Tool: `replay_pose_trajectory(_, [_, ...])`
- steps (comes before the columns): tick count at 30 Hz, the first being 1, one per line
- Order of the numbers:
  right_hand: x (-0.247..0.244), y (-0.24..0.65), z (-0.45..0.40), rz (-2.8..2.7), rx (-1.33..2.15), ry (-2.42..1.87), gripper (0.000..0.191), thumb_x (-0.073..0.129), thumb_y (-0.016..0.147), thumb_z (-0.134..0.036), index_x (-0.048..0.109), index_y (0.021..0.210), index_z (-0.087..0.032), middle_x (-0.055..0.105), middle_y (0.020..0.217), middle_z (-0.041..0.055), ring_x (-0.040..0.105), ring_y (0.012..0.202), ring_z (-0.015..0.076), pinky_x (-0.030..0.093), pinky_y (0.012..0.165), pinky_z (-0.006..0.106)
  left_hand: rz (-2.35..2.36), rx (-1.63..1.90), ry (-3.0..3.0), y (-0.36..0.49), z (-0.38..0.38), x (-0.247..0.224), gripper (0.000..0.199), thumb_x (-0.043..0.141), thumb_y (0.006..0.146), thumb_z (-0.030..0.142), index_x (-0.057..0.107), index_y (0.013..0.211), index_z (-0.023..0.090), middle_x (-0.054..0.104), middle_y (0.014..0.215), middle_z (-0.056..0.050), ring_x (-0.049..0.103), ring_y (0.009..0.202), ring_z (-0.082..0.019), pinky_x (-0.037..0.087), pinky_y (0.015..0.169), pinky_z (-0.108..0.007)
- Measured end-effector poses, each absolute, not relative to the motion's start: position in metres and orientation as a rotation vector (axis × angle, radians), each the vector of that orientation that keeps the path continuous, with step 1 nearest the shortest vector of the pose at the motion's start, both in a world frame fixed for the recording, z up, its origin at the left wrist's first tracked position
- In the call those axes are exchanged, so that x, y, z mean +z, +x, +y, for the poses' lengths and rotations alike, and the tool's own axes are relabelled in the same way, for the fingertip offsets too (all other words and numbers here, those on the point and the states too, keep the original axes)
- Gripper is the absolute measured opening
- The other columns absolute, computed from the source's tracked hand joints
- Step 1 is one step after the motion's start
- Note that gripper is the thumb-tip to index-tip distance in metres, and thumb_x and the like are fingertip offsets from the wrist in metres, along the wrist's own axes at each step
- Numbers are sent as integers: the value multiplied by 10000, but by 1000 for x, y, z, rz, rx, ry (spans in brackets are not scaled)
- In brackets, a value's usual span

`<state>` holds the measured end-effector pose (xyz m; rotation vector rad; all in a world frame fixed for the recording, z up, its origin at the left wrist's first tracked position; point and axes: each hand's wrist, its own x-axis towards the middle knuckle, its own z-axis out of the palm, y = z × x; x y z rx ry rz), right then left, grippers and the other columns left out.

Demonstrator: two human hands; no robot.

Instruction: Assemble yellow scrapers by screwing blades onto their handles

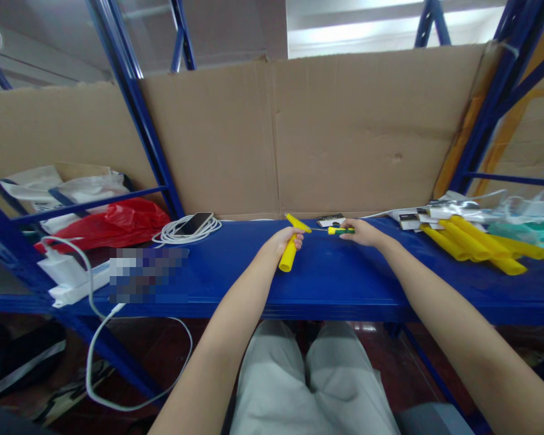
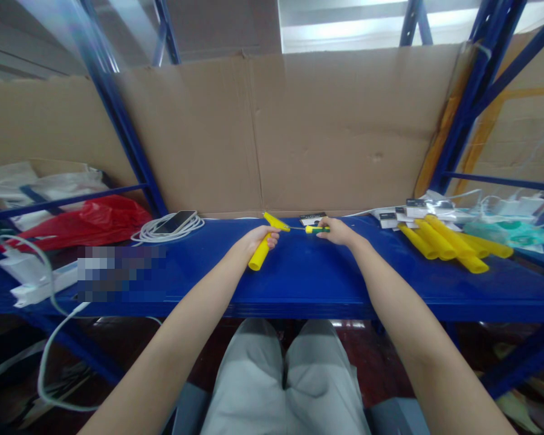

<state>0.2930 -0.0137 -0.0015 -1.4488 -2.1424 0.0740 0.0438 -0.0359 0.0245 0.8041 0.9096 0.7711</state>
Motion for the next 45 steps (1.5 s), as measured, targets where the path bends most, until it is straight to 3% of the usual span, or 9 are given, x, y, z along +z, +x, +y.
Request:
replay_pose_trajectory(19, [3,292,-16,-2144,53,-1412,121,639,700,-253,588,798,-203,673,873,55,615,816,206,468,782,322,910,766,843,45,-35,23,146,372,871,56,422,791,168,321,473,82,271,303,-35,204,298,-119])
replay_pose_trajectory(33, [6,287,-15,-2133,-4,-1327,148,659,705,-205,686,839,-147,680,872,97,632,824,217,489,790,337,1101,827,1107,51,-35,18,155,432,861,55,417,761,172,359,464,85,313,314,-38,242,348,-156])
replay_pose_trajectory(38, [13,275,-29,-1909,270,-1314,269,659,740,-255,661,980,-135,664,887,77,560,516,102,479,518,248,1166,828,1178,50,-33,15,149,444,841,34,439,770,165,373,467,83,322,313,-42,254,359,-171])
replay_pose_trajectory(41, [19,267,-38,-1748,384,-1319,210,659,759,-265,649,926,-137,632,794,34,448,396,39,396,410,205,1166,806,1223,51,-34,13,148,453,832,26,452,771,161,373,464,84,330,315,-44,261,367,-176])
replay_pose_trajectory(45, [25,260,-45,-1490,698,-1344,127,643,794,-260,603,799,-139,499,582,-31,384,374,34,278,336,172,1147,805,1218,52,-36,13,160,447,832,25,434,766,170,367,454,86,334,313,-50,265,368,-180])
